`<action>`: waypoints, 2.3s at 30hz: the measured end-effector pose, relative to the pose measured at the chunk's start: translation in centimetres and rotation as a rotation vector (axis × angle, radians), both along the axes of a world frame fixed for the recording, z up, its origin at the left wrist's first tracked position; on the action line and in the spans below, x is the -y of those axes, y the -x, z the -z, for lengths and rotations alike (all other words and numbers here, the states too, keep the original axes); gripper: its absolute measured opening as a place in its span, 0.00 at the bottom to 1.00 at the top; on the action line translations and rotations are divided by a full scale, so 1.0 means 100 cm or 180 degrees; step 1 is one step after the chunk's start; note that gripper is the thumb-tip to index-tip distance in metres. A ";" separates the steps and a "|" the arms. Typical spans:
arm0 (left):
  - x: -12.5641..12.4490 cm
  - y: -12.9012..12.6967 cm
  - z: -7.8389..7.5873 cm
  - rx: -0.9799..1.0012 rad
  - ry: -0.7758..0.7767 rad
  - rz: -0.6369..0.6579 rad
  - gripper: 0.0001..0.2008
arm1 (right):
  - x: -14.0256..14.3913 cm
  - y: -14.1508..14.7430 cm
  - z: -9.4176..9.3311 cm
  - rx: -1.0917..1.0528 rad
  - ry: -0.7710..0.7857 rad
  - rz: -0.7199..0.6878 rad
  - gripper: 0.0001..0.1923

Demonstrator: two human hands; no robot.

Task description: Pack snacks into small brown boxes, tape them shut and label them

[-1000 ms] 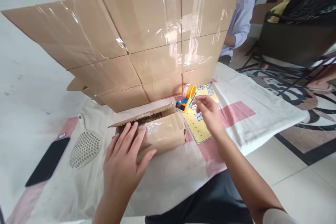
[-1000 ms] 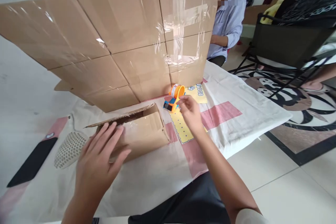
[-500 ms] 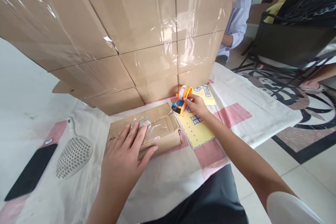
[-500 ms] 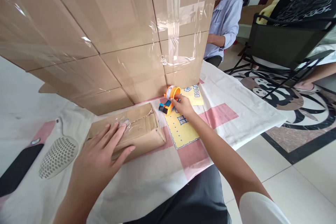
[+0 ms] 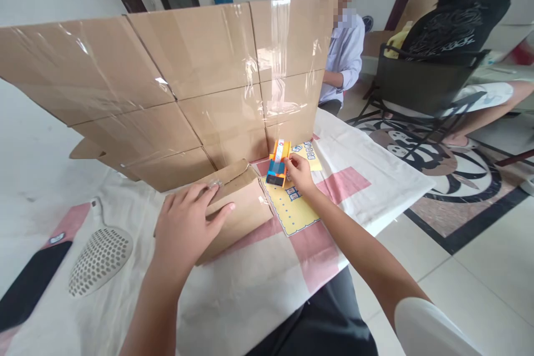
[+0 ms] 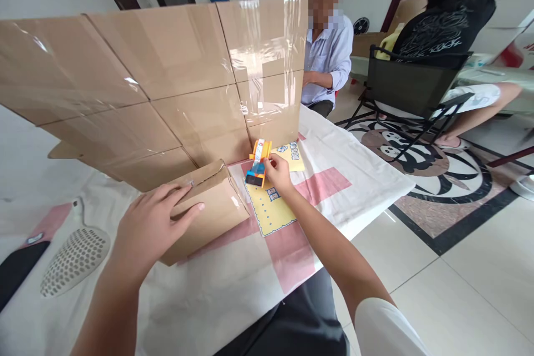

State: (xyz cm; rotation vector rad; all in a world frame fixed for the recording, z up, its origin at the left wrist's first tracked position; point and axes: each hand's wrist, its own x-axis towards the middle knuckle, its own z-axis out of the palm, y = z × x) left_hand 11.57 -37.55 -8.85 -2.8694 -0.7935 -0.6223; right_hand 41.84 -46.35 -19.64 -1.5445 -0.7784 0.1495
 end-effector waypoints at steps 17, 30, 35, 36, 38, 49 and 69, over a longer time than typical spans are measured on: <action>0.028 0.001 0.007 0.0129 -0.0106 0.0098 0.29 | 0.026 0.009 -0.017 -0.0170 -0.0416 0.0156 0.15; -0.052 -0.016 0.029 0.0352 -0.0391 0.0336 0.28 | 0.036 0.009 -0.018 -0.0276 -0.0493 0.0356 0.17; -0.052 -0.018 0.035 0.0498 -0.0382 0.0246 0.27 | 0.035 0.011 -0.017 -0.0248 -0.0466 0.0279 0.17; -0.050 -0.018 0.036 0.0516 -0.0365 0.0252 0.27 | 0.034 0.012 -0.016 -0.0231 -0.0460 0.0230 0.17; -0.046 -0.017 0.036 0.0573 -0.0323 0.0239 0.28 | 0.032 0.014 -0.013 -0.0164 -0.0468 0.0132 0.18; -0.002 -0.046 0.052 0.2055 -0.0671 0.0399 0.09 | 0.035 0.021 -0.013 0.0798 -0.0696 -0.0012 0.16; 0.042 -0.121 0.076 0.2056 0.3672 0.0934 0.20 | 0.031 0.029 -0.012 0.2041 -0.0369 0.0188 0.10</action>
